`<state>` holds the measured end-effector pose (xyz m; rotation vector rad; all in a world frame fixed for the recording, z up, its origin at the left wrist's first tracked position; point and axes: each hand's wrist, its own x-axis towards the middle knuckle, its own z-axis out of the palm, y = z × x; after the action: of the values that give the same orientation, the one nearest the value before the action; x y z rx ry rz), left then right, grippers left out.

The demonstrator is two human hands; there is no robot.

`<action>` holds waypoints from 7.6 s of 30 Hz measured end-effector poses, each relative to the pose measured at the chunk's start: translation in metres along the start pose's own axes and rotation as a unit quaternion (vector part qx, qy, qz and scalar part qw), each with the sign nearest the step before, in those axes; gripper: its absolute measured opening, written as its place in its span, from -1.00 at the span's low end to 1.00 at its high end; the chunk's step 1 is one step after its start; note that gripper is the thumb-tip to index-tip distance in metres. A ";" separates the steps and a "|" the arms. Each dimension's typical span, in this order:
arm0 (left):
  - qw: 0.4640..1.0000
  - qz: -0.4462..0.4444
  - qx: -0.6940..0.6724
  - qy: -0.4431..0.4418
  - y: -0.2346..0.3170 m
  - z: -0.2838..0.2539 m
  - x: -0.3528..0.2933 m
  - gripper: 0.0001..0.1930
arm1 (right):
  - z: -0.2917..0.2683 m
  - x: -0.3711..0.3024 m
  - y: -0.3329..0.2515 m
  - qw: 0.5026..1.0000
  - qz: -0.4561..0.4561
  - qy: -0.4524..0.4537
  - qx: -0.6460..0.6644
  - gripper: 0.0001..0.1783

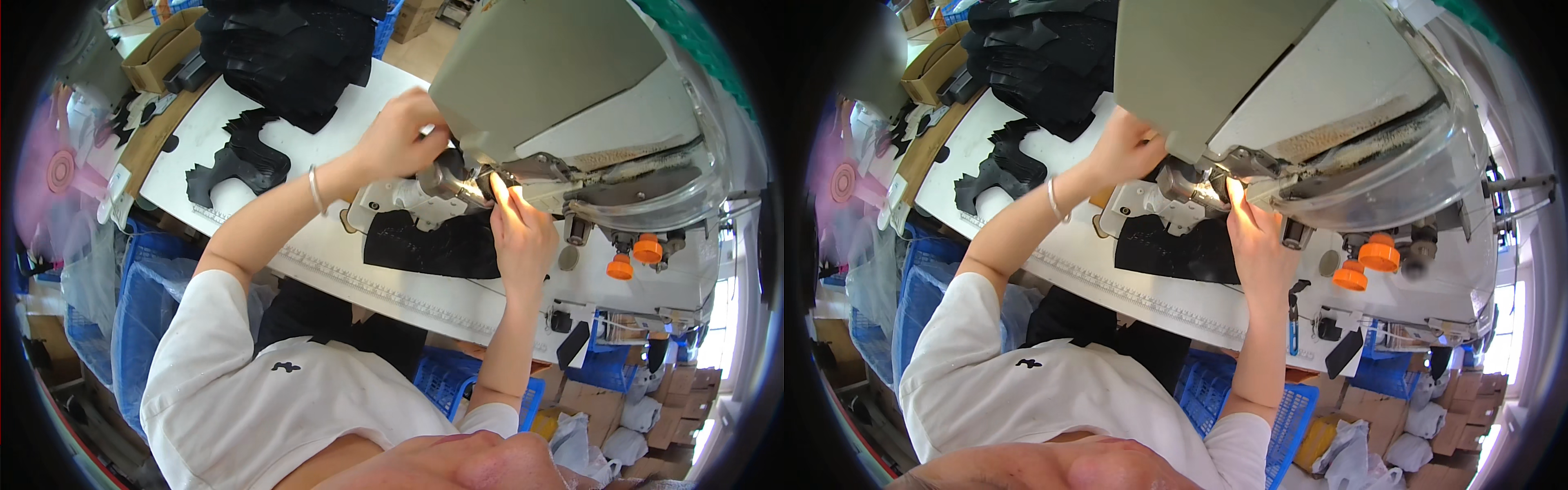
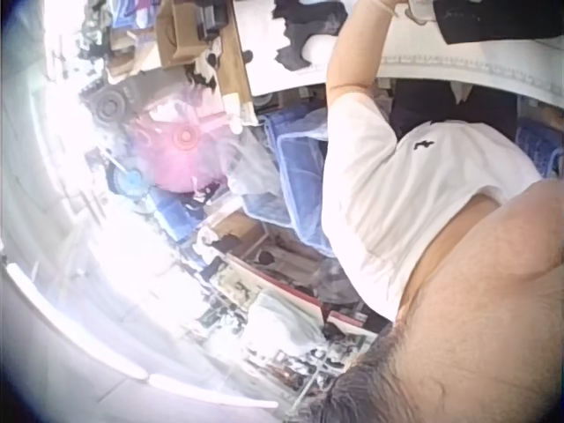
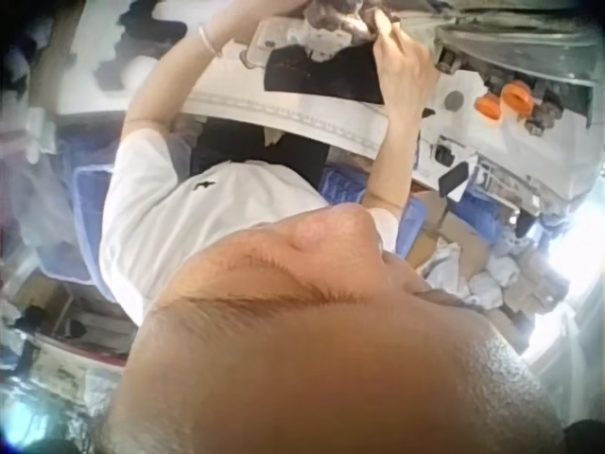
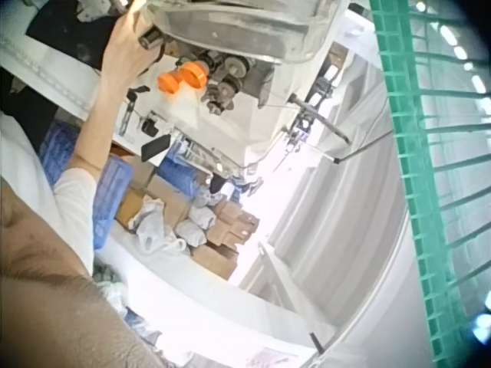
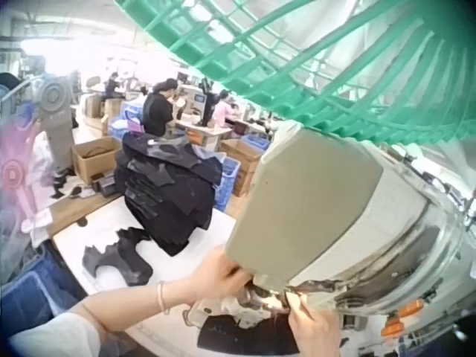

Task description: The person aligns cut shoe upper pieces and stitches them together using a sewing machine, taking additional pieces from stacks on the workbench and a plastic bin.

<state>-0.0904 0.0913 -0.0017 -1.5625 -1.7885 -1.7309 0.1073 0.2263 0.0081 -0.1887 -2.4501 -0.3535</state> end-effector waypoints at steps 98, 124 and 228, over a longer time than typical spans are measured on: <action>0.951 0.194 0.240 -0.026 0.053 0.013 -0.073 -0.62 | 0.000 -0.009 0.030 0.866 0.287 -0.101 0.398 -0.56; 0.944 0.159 0.282 -0.068 0.070 0.024 -0.050 -0.65 | 0.087 -0.015 0.134 0.918 0.122 -0.207 0.315 -0.61; 0.921 0.316 0.105 -0.202 0.035 -0.020 -0.027 -0.71 | -0.014 -0.089 -0.008 0.491 0.444 -0.149 0.734 -0.66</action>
<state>-0.0621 0.0520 0.0050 -2.1847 -1.3124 -0.9368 0.1833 0.2107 -0.0388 -0.6748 -1.6655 2.2465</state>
